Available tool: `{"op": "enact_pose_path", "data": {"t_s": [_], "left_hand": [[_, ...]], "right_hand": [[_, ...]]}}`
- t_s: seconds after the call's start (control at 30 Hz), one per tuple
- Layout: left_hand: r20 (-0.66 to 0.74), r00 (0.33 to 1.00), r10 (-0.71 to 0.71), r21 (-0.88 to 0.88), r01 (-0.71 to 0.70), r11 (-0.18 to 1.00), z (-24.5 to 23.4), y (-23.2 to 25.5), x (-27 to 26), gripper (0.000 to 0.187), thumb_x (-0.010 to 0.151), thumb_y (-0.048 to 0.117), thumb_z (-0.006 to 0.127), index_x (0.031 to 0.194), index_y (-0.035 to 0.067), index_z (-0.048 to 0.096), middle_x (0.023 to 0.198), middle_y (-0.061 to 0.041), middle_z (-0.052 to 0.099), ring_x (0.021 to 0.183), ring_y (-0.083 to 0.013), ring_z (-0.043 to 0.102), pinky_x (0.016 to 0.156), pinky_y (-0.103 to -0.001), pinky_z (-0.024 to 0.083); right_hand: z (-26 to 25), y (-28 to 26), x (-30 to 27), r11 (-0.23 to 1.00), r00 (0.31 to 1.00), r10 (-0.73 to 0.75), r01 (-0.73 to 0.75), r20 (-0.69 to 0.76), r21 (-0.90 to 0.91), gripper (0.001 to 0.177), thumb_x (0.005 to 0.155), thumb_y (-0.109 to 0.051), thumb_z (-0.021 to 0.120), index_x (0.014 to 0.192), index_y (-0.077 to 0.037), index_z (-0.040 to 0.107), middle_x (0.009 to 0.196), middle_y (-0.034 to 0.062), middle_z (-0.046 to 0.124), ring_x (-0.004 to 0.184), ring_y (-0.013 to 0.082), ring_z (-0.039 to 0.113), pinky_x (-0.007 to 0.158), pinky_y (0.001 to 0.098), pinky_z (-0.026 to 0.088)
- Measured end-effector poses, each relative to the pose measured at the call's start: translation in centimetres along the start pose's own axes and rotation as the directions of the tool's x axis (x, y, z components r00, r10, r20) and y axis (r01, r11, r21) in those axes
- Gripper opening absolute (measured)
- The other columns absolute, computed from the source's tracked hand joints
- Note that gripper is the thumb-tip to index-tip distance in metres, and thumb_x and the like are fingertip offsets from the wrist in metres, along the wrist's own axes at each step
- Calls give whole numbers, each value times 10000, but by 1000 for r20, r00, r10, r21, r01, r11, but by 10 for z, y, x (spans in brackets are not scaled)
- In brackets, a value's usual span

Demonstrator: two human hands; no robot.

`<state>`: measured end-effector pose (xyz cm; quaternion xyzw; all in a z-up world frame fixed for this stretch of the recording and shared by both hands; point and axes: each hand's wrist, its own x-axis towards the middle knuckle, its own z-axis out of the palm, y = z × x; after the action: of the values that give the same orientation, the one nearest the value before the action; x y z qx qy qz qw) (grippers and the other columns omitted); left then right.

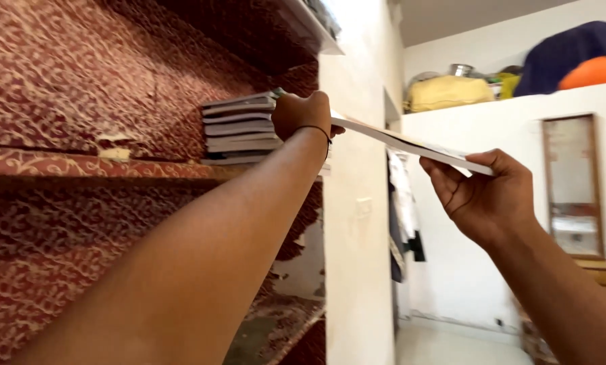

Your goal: Picking up notebooks from a bed and placing them on a shelf.

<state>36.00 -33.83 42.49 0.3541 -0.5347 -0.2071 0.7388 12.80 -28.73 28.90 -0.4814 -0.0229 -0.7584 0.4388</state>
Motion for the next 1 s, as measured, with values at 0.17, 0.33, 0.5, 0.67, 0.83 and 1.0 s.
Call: {"op": "enact_pose_path", "data": {"t_s": [0.17, 0.33, 0.5, 0.67, 0.83, 1.0], "left_hand": [[-68, 994, 89, 59, -85, 995, 2, 5, 43, 243, 860, 157, 611, 916, -66, 688, 853, -232, 756, 621, -293, 780, 485, -322, 627], [-98, 989, 109, 44, -105, 993, -6, 7, 75, 275, 866, 182, 602, 933, -63, 708, 899, -209, 772, 724, -301, 804, 609, -370, 659], [-315, 934, 166, 198, -107, 974, -28, -2, 117, 288, 822, 207, 650, 997, -12, 715, 1039, -206, 746, 912, -342, 766, 824, -429, 626], [-415, 895, 165, 250, -62, 966, -40, 0, 132, 283, 825, 220, 660, 992, 8, 744, 1044, -205, 756, 933, -359, 761, 849, -457, 613], [-461, 880, 111, 201, -18, 979, -30, 10, 133, 219, 880, 173, 640, 974, 10, 752, 1006, -194, 769, 894, -350, 790, 786, -441, 652], [-553, 827, 101, 180, 1, 984, -7, 1, 137, 153, 901, 122, 647, 931, 33, 767, 985, -177, 773, 915, -353, 768, 775, -429, 650]], "right_hand": [[12, 16, 37, 997, 996, 17, -24, 91, 75, 402, 922, -105, 469, 1212, 173, 476, 1232, 294, 630, 1187, 379, 681, 967, 361, 638], [20, 32, 73, 986, 995, 60, -72, 82, 151, 357, 925, -93, 458, 1158, 176, 470, 1216, 301, 637, 1192, 400, 692, 963, 365, 645], [40, 59, 107, 983, 987, 105, -122, 124, 138, 320, 945, -138, 460, 1120, 130, 465, 1242, 303, 591, 1234, 437, 652, 991, 375, 622], [61, 86, 122, 924, 979, 171, -199, 110, 327, 432, 958, -100, 568, 1228, 181, 379, 1290, 319, 517, 1254, 436, 627, 1032, 422, 553], [83, 102, 137, 851, 982, 182, -131, -51, 509, 546, 963, 41, 594, 1340, 161, 219, 1342, 345, 422, 1293, 462, 617, 1051, 390, 549], [52, 137, 212, 959, 992, 76, -44, -103, 279, 514, 916, 24, 619, 1352, 183, 397, 1297, 302, 516, 1202, 425, 670, 923, 331, 590]]}}
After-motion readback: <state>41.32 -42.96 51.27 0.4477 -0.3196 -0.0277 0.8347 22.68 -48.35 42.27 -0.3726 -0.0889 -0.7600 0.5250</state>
